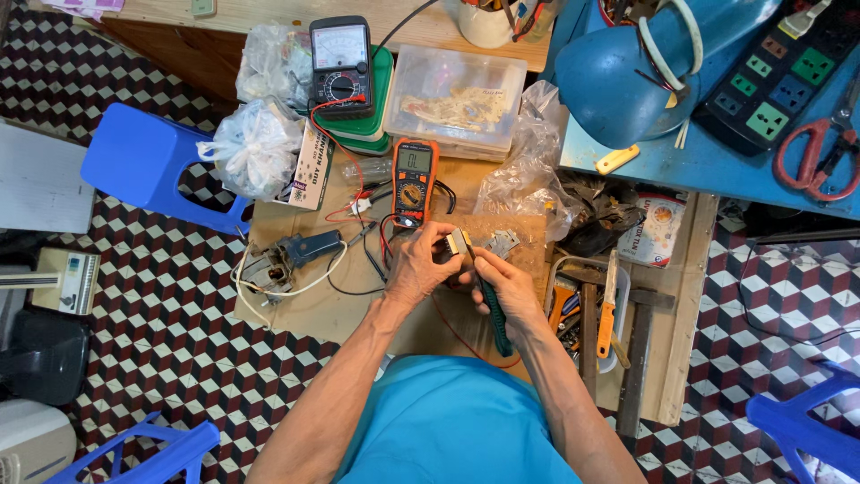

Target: The person sits at a cluttered workbench and works on a small electrical plug or socket component, holding it in one hand while using pliers and a small file to adjust and fit its parts. They repeatedly reposition the component, work on its contacts, and set it on the wooden board between adjustments.

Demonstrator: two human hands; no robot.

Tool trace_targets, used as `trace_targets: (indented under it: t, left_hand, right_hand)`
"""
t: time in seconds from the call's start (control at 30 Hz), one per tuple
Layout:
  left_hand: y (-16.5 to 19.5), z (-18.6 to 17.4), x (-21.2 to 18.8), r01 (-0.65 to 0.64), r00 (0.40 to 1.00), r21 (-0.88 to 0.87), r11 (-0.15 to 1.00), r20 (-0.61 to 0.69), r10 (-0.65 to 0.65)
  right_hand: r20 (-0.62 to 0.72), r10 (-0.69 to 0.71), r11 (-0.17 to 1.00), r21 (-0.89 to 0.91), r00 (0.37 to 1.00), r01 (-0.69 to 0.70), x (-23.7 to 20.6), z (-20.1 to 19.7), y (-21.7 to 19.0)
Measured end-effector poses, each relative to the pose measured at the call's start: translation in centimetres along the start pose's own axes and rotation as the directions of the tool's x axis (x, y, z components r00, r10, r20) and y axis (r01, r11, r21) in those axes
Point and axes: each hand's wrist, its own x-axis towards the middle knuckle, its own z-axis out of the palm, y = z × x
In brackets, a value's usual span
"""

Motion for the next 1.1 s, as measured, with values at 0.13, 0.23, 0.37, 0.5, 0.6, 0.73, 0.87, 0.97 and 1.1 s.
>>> trace_targets:
  t: [0.13, 0.23, 0.37, 0.5, 0.6, 0.73, 0.87, 0.97, 1.1]
  left_hand:
    - [-0.3, 0.0, 0.1, -0.07, 0.997, 0.002, 0.998, -0.026, 0.07]
    - [-0.3, 0.2, 0.2, 0.019, 1.0, -0.046, 0.999, 0.005, -0.019]
    - [-0.2, 0.4, 0.1, 0.002, 1.0, -0.106, 0.994, -0.015, -0.004]
    - [-0.5, 0.8, -0.1, 0.142, 0.99, -0.365, 0.92, 0.046, -0.134]
    - [-1.1, 1.2, -0.3, 0.217, 0.976, -0.557, 0.802, 0.116, -0.184]
    - [-1.8, 1.4, -0.5, 0.224, 0.974, -0.664, 0.714, 0.172, -0.146]
    - [-1.8, 0.9, -0.5, 0.25, 0.968, -0.586, 0.771, 0.18, -0.177]
    - [-1.7, 0.8, -0.6, 0.247, 0.968, -0.572, 0.782, 0.185, -0.171]
    - [-1.7, 0.8, -0.8, 0.246, 0.969, -0.594, 0.766, 0.181, -0.171]
  right_hand:
    - [0.199, 0.061, 0.96, 0.255, 0.978, -0.112, 0.7, -1.3, 0.1]
    - [0.097, 0.049, 0.969, 0.236, 0.994, -0.071, 0.3, -2.2, 0.4]
    - [-0.055, 0.024, 0.992, 0.124, 0.998, -0.017, -1.2, -3.0, -0.2]
    - [-0.121, -0.085, 0.996, -0.031, 0.989, 0.082, -2.3, -2.4, -0.7]
    - [-0.092, -0.173, 0.981, -0.1, 0.981, 0.163, -3.0, -1.7, -0.8]
    - [-0.016, -0.174, 0.972, -0.162, 0.985, 0.169, -3.2, -0.5, -1.0]
    - [0.056, -0.149, 0.964, -0.215, 0.987, 0.158, -2.8, 0.5, -1.3]
    - [0.07, -0.131, 0.965, -0.218, 0.989, 0.143, -2.8, 0.8, -1.3]
    - [0.058, -0.135, 0.967, -0.21, 0.989, 0.145, -2.8, 1.0, -1.1]
